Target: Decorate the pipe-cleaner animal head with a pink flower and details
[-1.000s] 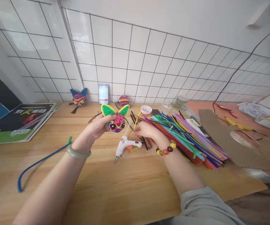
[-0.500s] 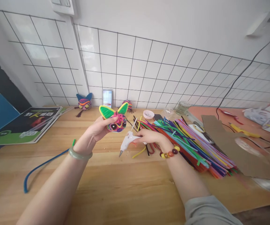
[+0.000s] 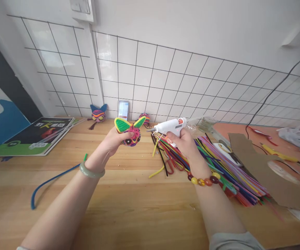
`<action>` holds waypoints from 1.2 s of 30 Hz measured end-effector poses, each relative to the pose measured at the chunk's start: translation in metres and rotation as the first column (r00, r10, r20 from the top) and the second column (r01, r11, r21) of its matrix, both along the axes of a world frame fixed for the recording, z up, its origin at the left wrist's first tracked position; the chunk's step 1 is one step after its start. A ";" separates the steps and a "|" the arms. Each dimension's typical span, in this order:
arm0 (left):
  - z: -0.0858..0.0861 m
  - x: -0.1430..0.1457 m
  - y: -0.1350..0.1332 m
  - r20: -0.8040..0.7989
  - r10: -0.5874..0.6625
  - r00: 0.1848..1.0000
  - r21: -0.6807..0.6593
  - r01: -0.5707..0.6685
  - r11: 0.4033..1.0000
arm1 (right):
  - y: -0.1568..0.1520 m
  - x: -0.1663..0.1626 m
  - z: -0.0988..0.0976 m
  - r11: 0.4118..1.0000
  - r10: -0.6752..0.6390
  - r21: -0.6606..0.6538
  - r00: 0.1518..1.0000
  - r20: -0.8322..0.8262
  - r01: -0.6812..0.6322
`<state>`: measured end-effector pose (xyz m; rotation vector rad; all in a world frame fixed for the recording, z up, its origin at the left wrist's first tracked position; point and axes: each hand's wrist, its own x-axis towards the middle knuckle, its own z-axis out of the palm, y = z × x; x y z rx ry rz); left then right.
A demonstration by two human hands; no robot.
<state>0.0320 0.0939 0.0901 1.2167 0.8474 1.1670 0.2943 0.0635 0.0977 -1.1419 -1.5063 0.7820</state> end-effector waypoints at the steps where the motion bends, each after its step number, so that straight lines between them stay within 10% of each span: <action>1: 0.001 0.000 -0.001 -0.012 0.003 1.000 0.016 -0.003 1.000 | -0.001 -0.002 0.000 1.000 -0.011 -0.004 1.000 0.027 0.011; 36: 0.016 -0.003 -0.011 -0.196 0.072 0.978 0.177 -0.037 0.983 | -0.015 -0.036 -0.006 0.929 -0.181 0.369 0.879 0.442 0.006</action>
